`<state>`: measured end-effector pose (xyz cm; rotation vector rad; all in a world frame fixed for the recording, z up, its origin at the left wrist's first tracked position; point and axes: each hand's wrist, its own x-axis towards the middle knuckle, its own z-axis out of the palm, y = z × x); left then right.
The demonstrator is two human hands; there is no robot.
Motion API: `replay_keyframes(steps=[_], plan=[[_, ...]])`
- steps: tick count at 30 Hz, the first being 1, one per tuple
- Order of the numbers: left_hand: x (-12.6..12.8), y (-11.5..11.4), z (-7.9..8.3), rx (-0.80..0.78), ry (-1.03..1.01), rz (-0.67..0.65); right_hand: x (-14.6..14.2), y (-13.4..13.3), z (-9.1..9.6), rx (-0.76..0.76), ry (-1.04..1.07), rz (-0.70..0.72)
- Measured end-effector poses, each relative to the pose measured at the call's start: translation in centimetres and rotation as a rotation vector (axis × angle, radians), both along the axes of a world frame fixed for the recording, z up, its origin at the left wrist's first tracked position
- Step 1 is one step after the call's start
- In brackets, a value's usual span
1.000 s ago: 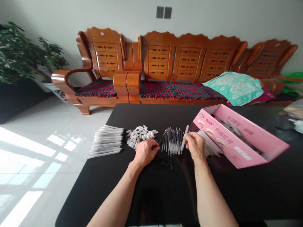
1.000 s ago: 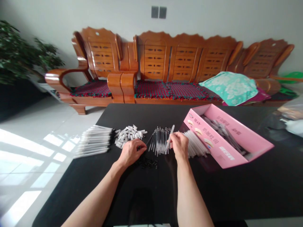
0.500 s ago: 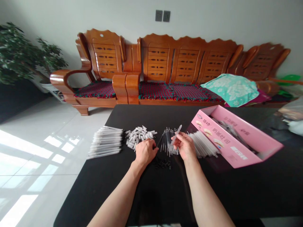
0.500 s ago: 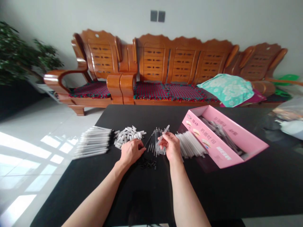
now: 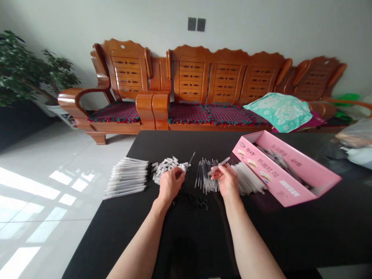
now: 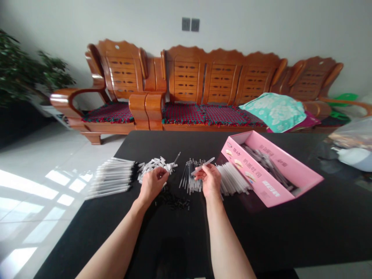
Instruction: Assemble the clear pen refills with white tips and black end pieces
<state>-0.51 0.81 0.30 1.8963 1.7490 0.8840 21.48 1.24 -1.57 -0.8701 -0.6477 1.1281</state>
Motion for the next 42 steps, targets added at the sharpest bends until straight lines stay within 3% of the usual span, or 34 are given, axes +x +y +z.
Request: replay_keyframes(steps=[3,6,11,23,30,36,42], plan=[[-0.5,0.0,-0.4,-0.033,-0.26,-0.157,0.7,0.1,-0.1,0.023,0.005,-0.057],[-0.4,-0.1,-0.8,-0.084,-0.385,-0.268,1.5,0.3,-0.4,0.048,0.023,-0.131],[-0.1,-0.5,-0.6,-0.111,-0.328,-0.355,2.3,0.5,-0.6,0.055,0.043,-0.173],[0.1,-0.8,0.0,-0.093,-0.248,-0.395,1.8,0.4,-0.2,0.034,0.016,-0.156],[0.7,-0.9,-0.4,-0.11,-0.3,-0.386,0.6,0.2,-0.2,0.0,-0.046,-0.079],[2.2,-1.4,-1.2,-0.223,-0.653,-0.448,-1.0,-0.4,0.0,-0.028,-0.085,0.094],[3.0,-1.5,-1.4,-0.13,-0.691,-0.346,-1.7,-0.8,0.3,-0.084,-0.063,0.277]])
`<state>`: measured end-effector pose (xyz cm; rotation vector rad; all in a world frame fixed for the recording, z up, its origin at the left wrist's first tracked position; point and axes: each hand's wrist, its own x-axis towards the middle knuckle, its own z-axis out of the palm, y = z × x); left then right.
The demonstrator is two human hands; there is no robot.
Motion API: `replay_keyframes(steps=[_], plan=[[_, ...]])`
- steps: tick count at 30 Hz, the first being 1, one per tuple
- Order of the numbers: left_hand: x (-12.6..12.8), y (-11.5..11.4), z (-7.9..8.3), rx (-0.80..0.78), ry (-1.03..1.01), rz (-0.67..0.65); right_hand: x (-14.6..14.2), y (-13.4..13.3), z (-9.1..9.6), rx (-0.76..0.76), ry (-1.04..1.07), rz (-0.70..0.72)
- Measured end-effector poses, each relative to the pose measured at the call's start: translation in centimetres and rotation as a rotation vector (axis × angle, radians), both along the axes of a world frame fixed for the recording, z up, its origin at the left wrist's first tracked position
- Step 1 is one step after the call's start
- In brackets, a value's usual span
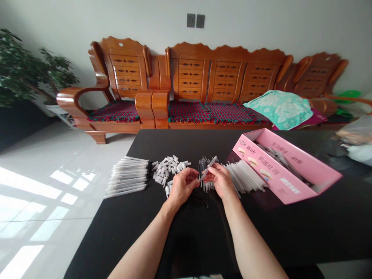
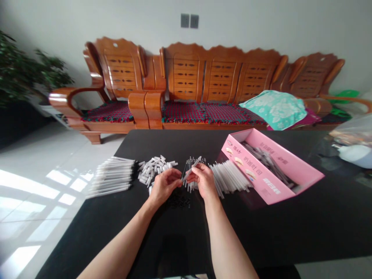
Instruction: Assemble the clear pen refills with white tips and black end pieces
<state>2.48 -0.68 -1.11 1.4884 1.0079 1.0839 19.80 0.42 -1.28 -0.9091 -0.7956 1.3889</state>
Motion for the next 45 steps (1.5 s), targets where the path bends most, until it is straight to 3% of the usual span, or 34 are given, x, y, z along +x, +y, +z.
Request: replay_keyframes(steps=[4,10,20,25,29,35,41,45], plan=[[-0.9,0.4,0.2,0.048,0.047,0.102,0.7,0.2,-0.2,-0.001,0.066,-0.001],[-2.9,1.1,0.7,0.173,0.355,0.205,2.6,0.9,-0.6,0.002,0.278,-0.217],[-3.3,0.3,1.6,0.32,0.633,-0.153,2.3,0.8,-0.6,0.025,0.284,-0.18],[-3.2,-0.1,1.5,0.37,0.746,-0.238,2.4,0.9,-0.8,0.042,0.287,-0.176],[-2.8,-0.2,1.3,0.365,0.8,-0.232,2.3,0.9,-1.0,0.062,0.298,-0.169],[-2.3,-0.3,1.4,0.367,0.761,-0.203,2.3,0.9,-1.0,0.069,0.306,-0.154],[-2.2,-0.3,1.9,0.301,0.486,-0.009,2.0,0.7,-0.9,0.062,0.292,-0.131],[-2.1,0.0,1.9,0.296,0.322,0.035,1.7,0.6,-1.0,0.058,0.286,-0.111]])
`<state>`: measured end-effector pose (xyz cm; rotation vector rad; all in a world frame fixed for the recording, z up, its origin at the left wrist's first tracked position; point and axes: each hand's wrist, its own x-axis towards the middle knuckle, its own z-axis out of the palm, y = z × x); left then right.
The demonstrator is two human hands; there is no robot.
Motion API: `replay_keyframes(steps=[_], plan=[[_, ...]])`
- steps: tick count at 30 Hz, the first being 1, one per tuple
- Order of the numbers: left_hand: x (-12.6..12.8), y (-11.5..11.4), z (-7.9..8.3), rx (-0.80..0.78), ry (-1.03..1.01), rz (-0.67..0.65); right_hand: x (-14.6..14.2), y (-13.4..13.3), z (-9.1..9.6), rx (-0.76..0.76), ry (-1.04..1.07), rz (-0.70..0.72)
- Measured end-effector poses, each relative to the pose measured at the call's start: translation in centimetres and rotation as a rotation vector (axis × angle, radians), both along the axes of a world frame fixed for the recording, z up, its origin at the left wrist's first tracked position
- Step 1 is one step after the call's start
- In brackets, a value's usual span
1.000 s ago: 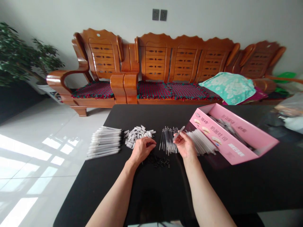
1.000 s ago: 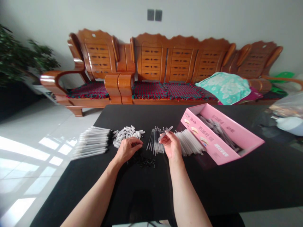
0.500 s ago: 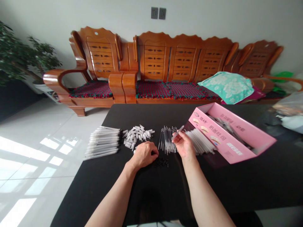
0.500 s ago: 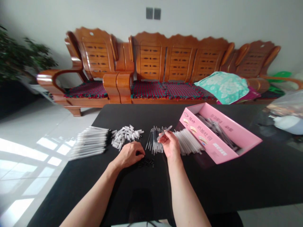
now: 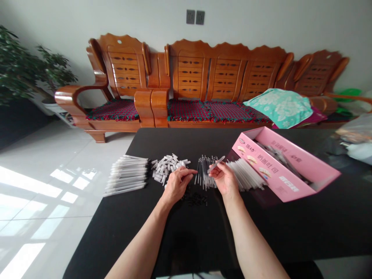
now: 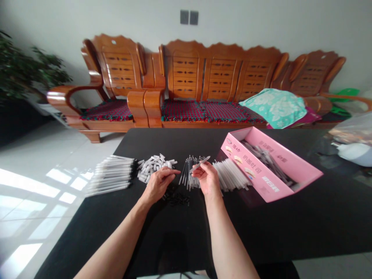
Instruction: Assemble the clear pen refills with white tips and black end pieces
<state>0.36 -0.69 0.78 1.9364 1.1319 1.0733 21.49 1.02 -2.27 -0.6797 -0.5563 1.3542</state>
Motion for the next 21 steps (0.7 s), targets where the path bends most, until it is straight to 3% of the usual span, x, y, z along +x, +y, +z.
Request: replay_keyframes(steps=[8,13,21], plan=[[0.7,0.4,-0.8,-0.553,-0.694,-0.085,-0.1,-0.1,0.0,-0.028,0.066,0.036],[0.8,0.2,-0.9,-0.636,-0.837,-0.1,-0.7,-0.5,0.3,-0.024,0.01,0.134],[1.2,0.0,-0.7,-0.651,-0.85,-0.083,-1.4,-0.8,0.8,-0.005,-0.057,0.157]])
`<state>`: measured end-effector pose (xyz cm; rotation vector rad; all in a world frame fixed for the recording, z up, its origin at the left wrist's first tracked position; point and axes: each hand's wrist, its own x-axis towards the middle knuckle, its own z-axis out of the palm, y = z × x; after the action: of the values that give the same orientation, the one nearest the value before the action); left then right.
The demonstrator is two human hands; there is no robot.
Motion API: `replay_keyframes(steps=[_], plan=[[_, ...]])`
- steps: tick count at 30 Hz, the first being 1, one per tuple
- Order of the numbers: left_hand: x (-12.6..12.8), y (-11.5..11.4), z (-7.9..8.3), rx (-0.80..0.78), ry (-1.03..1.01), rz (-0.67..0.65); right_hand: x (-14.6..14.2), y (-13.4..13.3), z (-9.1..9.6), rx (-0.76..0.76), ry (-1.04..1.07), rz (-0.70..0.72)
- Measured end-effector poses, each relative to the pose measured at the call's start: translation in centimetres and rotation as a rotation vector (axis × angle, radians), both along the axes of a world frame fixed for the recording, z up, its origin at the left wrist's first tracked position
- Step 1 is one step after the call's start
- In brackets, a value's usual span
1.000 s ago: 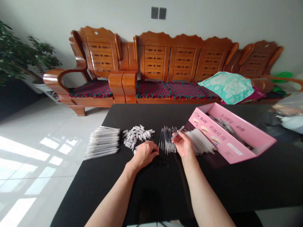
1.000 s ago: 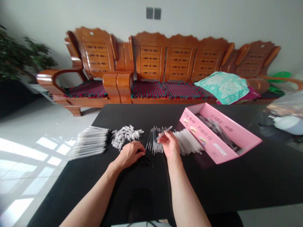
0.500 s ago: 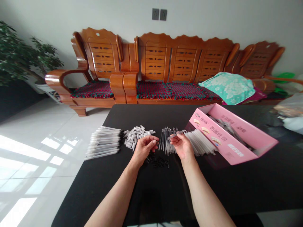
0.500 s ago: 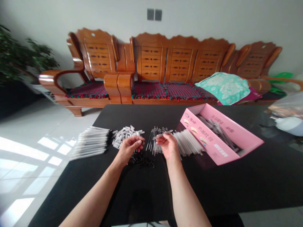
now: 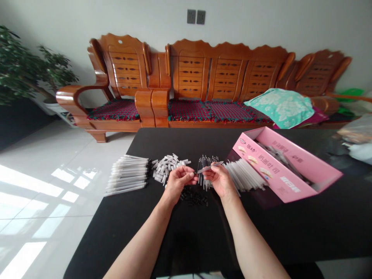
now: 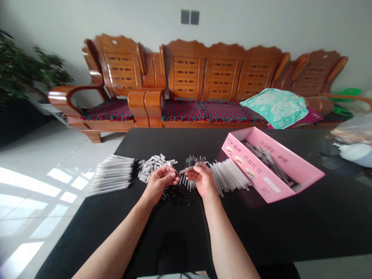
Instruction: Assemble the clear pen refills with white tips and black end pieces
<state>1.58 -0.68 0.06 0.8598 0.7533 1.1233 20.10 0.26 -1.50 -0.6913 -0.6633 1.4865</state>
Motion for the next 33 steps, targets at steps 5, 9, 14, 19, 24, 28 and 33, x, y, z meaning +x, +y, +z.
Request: replay_keyframes(steps=[5,9,14,19,24,28,33], plan=[[0.1,-0.1,0.2,-0.007,0.002,-0.003,-0.1,0.0,0.1,0.0,-0.018,-0.01],[0.1,-0.1,0.1,-0.002,-0.006,-0.004,-0.2,0.0,0.2,-0.001,-0.025,-0.003],[0.2,-0.1,0.1,0.003,0.007,0.008,-0.4,0.0,0.2,0.002,-0.024,-0.001],[0.3,-0.1,0.2,0.021,0.061,0.027,-0.5,-0.1,0.2,0.009,-0.051,-0.005],[0.4,0.0,0.3,0.056,0.114,0.061,-0.5,0.0,0.2,0.012,-0.072,-0.016],[0.5,0.1,0.0,0.099,0.143,0.085,-0.6,0.0,0.2,0.002,-0.083,-0.028],[0.6,0.0,-1.0,0.258,0.318,0.169,-0.6,0.0,0.3,-0.022,-0.081,-0.047]])
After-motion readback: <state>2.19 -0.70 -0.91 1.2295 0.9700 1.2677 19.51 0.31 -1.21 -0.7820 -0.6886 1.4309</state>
